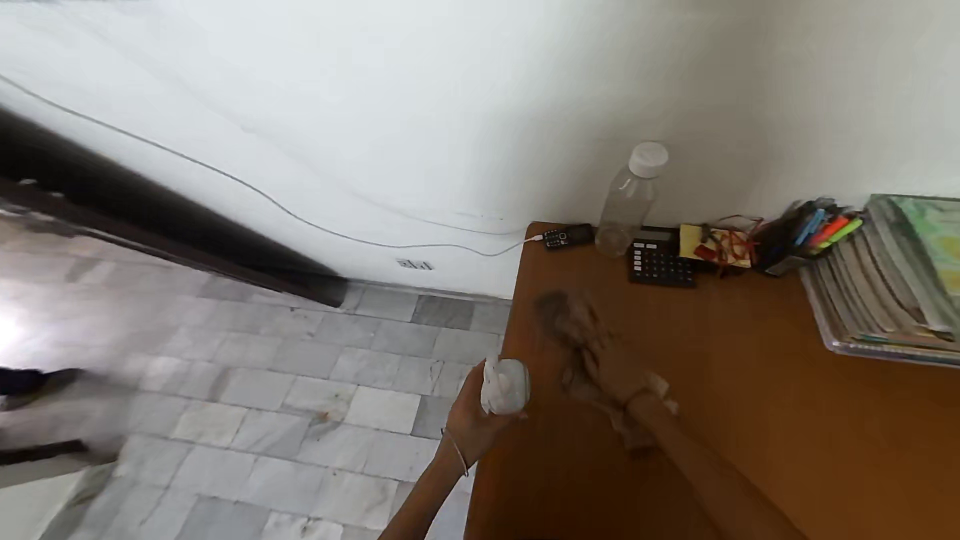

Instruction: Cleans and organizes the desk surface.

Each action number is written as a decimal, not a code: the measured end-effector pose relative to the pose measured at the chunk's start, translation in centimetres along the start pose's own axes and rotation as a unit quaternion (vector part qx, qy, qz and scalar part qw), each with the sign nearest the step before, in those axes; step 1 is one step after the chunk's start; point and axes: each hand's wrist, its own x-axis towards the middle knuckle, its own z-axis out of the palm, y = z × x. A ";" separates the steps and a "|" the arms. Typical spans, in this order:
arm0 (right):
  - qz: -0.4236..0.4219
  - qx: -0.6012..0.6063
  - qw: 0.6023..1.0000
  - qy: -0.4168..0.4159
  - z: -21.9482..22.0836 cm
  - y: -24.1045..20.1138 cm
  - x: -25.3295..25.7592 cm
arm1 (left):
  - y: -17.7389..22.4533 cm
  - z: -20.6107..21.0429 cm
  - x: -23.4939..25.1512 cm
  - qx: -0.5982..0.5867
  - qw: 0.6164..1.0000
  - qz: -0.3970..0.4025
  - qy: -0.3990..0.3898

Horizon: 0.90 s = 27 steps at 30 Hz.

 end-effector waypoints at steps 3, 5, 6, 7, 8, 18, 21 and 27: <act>0.085 0.011 0.994 0.072 -2.3 3.3 1.5 | 0.8 2.2 0.5 0.024 0.999 -0.022 -0.012; 0.097 0.006 0.992 0.086 -2.4 4.8 0.0 | 1.0 3.5 0.5 0.037 0.999 -0.030 -0.015; 0.104 0.000 0.992 0.075 -2.4 5.4 -1.3 | 0.9 4.2 0.5 0.037 0.999 -0.032 -0.015; 0.114 -0.004 0.992 0.060 -2.2 6.1 -2.7 | 0.9 4.7 0.5 0.032 0.999 -0.035 -0.014; 0.123 -0.002 0.991 0.048 -1.9 7.0 -4.2 | 0.9 5.2 0.5 0.029 0.999 -0.039 -0.011; 0.247 0.036 0.959 0.134 -5.1 20.4 -8.3 | 0.2 7.5 0.7 -0.005 0.999 -0.026 0.033; 0.308 0.064 0.937 0.149 -6.7 22.2 -7.2 | 0.0 7.7 0.8 0.029 0.999 0.005 0.029; 0.355 0.085 0.902 0.230 -5.8 24.2 -7.7 | 0.3 9.2 -3.9 0.081 0.984 -0.069 0.142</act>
